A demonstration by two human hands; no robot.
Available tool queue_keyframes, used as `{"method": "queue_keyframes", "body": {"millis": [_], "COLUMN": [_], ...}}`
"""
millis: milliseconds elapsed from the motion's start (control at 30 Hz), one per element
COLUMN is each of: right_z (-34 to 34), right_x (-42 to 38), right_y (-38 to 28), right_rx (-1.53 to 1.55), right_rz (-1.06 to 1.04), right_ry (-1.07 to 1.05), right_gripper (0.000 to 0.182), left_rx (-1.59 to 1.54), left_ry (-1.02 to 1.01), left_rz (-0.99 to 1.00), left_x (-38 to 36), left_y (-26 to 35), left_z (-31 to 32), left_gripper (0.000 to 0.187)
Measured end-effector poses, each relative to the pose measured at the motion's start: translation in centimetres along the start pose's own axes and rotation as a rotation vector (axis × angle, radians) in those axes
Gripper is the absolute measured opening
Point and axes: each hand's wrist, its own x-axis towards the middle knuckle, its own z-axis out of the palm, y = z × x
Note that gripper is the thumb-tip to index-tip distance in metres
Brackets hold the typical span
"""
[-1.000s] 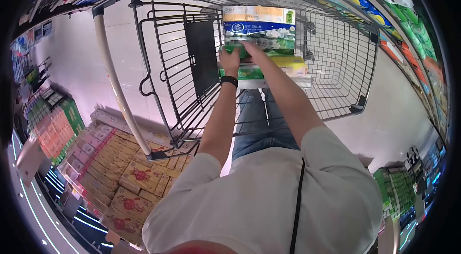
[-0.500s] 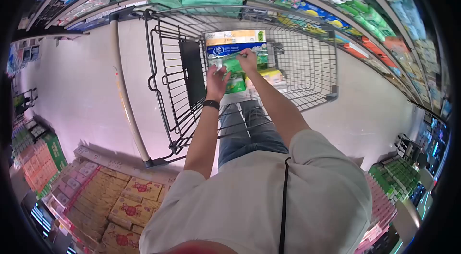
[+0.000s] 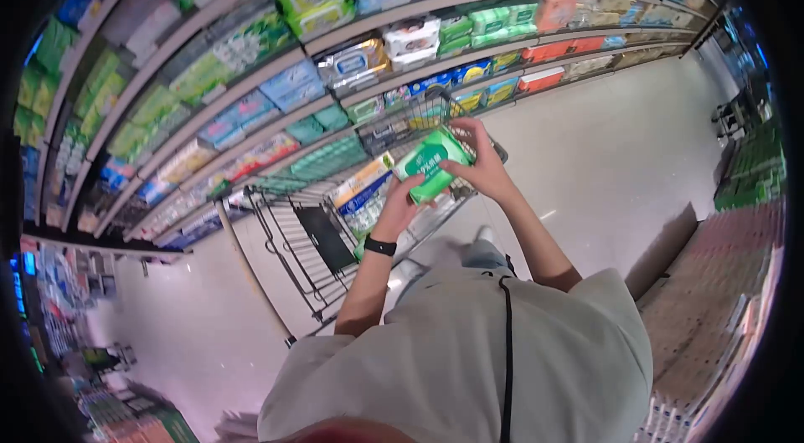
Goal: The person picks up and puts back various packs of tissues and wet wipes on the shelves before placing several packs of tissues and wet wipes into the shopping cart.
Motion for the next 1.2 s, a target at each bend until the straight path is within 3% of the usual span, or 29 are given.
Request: {"method": "queue_keyframes", "body": {"millis": [133, 367, 500, 633, 700, 867, 967, 1133, 1200], "right_z": [-7.3, -24.4, -32.4, -35.4, -34.7, -33.1, -34.7, -38.2, -39.6], "right_x": [-5.3, -14.7, -18.3, -19.5, -19.1, -14.9, -12.2, -2.5, 4.2], "right_y": [1.8, 5.0, 6.0, 7.3, 9.6, 13.0, 15.5, 19.0, 20.9], "right_rx": [0.309, 0.33, 0.354, 0.265, 0.34, 0.353, 0.256, 0.264, 0.172], "right_rz": [0.437, 0.555, 0.705, 0.773, 0.734, 0.763, 0.747, 0.741, 0.67], "right_ry": [0.102, 0.328, 0.284, 0.141, 0.086, -0.016, -0.095, -0.166, -0.227], "right_gripper": [0.077, 0.076, 0.074, 0.068, 0.062, 0.059, 0.059, 0.059, 0.061], "left_rx": [0.206, 0.447, 0.544, 0.553, 0.587, 0.728, 0.652, 0.753, 0.696], "left_ry": [-0.066, -0.188, -0.223, -0.253, -0.266, -0.053, -0.095, -0.117, -0.078], "left_rz": [-0.091, -0.256, -0.32, -0.3, -0.242, -0.275, -0.19, -0.081, -0.005], "left_x": [2.6, 12.1, 14.9, 15.8, 16.5, 19.4, 23.4, 31.9, 36.5], "left_y": [-4.5, -17.2, -22.3, -25.3, -24.9, -22.0, -21.3, -18.5, -14.5], "left_z": [5.3, 16.7, 20.7, 20.2, 19.4, 16.8, 16.8, 15.8, 15.5], "left_gripper": [0.052, 0.046, 0.045, 0.05, 0.053, 0.061, 0.049, 0.043, 0.044]}}
